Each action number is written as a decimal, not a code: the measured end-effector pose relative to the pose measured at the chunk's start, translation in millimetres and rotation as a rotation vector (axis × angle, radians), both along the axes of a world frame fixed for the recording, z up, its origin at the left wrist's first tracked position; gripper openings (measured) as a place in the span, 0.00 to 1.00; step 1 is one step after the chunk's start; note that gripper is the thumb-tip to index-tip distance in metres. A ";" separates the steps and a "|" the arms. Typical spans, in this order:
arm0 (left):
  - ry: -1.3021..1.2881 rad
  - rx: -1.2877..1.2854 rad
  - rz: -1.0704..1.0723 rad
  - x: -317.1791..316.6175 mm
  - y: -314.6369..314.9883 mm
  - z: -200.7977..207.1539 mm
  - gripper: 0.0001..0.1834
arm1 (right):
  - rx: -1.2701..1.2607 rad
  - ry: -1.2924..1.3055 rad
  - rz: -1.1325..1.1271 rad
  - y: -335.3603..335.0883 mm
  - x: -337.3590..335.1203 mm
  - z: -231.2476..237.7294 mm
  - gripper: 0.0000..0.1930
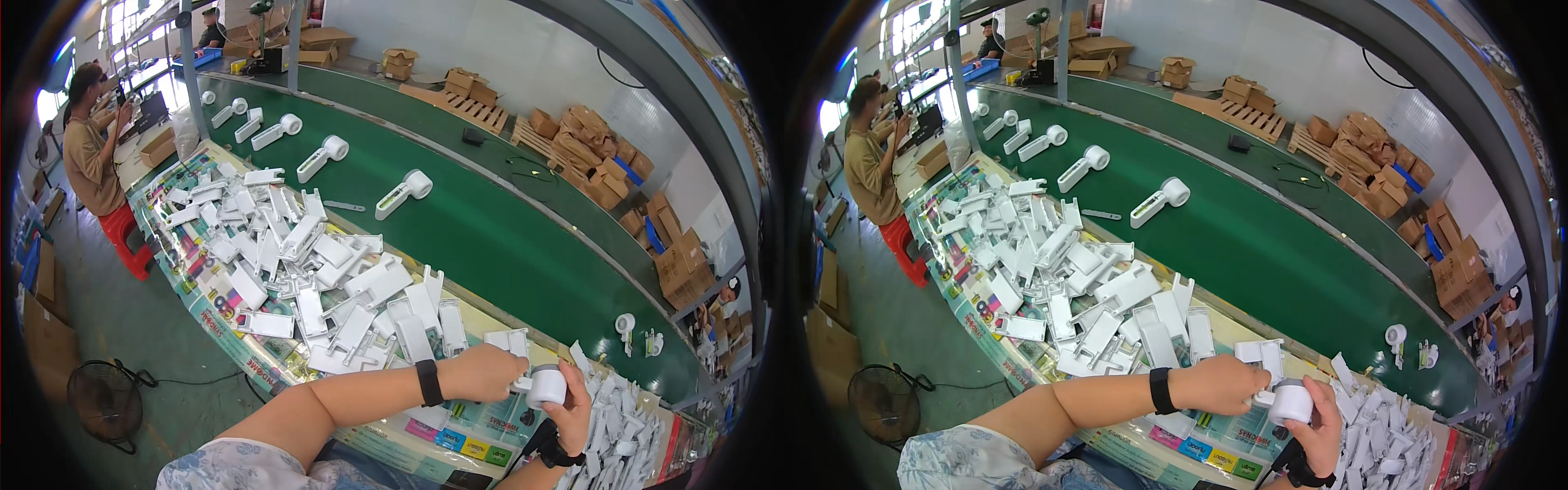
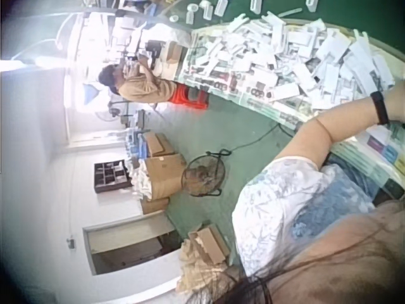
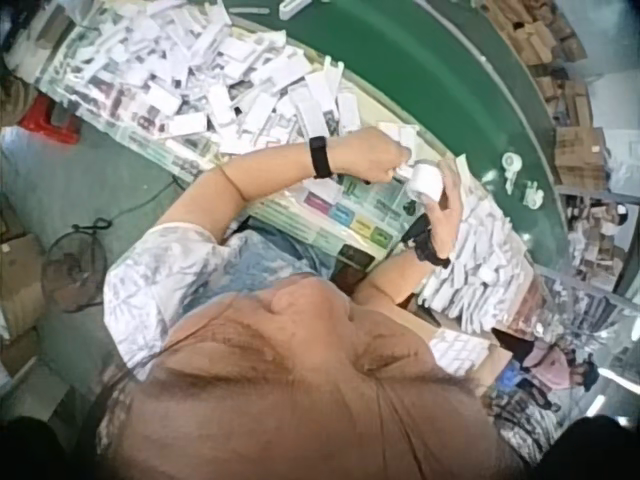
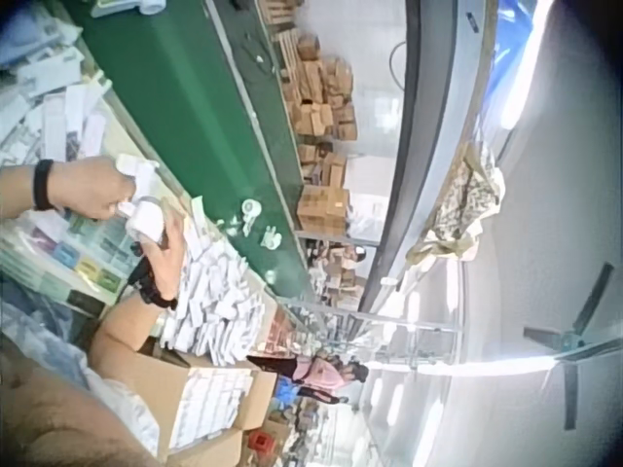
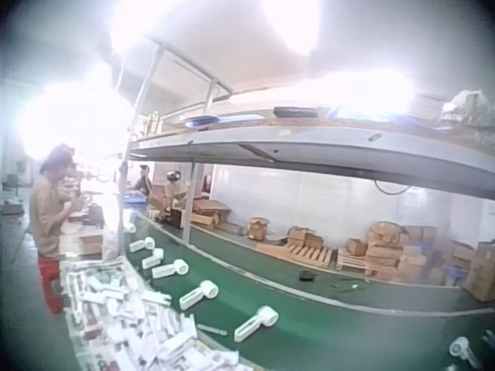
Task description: Assembling the components of small portable handheld fans at a factory assembly line.
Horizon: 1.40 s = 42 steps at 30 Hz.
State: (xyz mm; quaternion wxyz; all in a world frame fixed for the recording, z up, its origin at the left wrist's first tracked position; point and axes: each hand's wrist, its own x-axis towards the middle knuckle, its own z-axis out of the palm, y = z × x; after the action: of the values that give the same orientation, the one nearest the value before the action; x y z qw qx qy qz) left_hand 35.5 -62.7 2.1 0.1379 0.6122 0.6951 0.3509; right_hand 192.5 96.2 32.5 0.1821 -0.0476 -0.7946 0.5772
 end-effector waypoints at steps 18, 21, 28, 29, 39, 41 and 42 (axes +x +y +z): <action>-0.595 0.033 -0.148 11.1 6.9 15.9 0.14 | -0.251 0.179 -0.402 -3.7 -6.6 -18.8 0.23; -1.262 0.442 -0.036 -7.2 1.0 23.4 0.13 | -0.263 0.063 -0.388 24.3 -25.1 -35.7 0.22; -1.408 0.565 0.166 -36.6 -1.5 22.6 0.18 | 0.902 -0.123 -0.491 0.1 -75.4 -64.3 0.24; -1.416 0.535 0.123 -39.9 -0.1 16.8 0.17 | 0.934 -0.233 -0.452 1.1 -78.4 -69.2 0.26; -1.557 0.608 0.113 -41.5 -0.5 5.5 0.16 | 0.326 -0.011 -0.633 1.7 -55.0 -33.9 0.29; -1.573 0.622 0.107 -42.5 0.5 2.7 0.16 | -0.254 0.377 -0.561 6.5 -50.1 -28.4 0.20; -1.580 0.661 0.106 -41.9 1.5 2.0 0.17 | -0.610 0.537 -0.407 6.8 -47.0 -22.7 0.12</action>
State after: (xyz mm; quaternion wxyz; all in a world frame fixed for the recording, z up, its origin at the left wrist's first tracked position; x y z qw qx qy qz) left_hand -6.4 -61.2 4.2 0.3796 0.1639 0.2850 0.8648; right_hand 145.6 103.0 9.7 0.4689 -0.1029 -0.4875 0.7293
